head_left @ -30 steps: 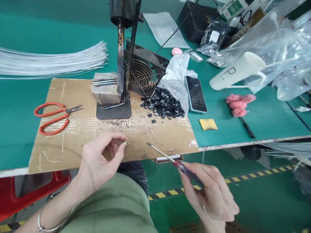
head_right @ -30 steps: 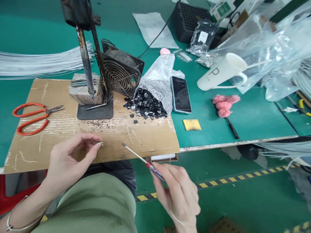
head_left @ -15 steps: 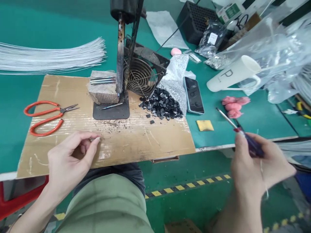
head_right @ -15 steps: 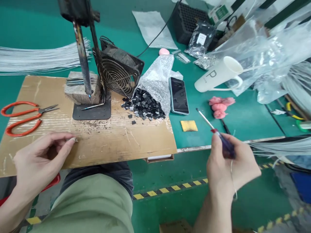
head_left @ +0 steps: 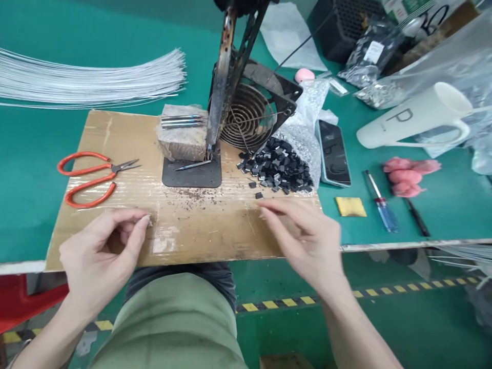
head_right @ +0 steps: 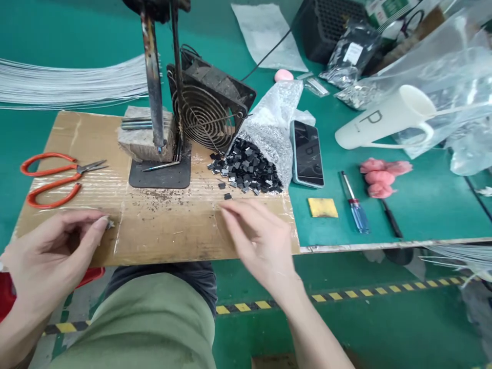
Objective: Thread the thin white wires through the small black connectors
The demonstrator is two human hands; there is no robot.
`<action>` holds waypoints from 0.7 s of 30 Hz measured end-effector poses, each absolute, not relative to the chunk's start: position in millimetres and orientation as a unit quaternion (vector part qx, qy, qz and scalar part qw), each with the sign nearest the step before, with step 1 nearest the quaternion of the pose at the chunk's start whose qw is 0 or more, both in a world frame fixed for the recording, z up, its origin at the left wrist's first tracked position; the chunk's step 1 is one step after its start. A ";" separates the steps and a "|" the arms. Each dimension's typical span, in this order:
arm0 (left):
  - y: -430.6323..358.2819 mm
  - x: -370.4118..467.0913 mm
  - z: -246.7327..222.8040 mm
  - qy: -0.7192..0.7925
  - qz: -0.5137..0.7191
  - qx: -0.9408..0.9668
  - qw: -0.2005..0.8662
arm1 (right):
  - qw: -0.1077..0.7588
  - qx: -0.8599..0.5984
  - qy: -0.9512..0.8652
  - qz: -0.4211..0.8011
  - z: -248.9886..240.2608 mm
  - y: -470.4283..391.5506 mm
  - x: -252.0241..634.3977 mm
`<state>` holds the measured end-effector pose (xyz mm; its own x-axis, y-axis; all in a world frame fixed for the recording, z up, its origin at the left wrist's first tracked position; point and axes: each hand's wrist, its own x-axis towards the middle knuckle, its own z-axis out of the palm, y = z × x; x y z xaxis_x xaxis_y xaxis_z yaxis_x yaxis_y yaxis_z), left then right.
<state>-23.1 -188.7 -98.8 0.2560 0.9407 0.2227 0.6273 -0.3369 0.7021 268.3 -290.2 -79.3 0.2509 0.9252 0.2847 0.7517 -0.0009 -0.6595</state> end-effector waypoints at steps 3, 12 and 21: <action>-188.1 -18.7 -96.8 0.483 0.316 0.796 0.181 | 0.365 -0.679 -0.618 0.152 -87.4 -264.2 247.2; -190.3 -15.0 -98.6 0.448 0.320 0.823 0.140 | 0.358 -0.680 -0.604 0.209 -91.9 -254.5 246.4; -190.6 -13.7 -99.5 0.432 0.311 0.838 0.117 | 0.348 -0.685 -0.601 0.219 -87.8 -250.8 246.7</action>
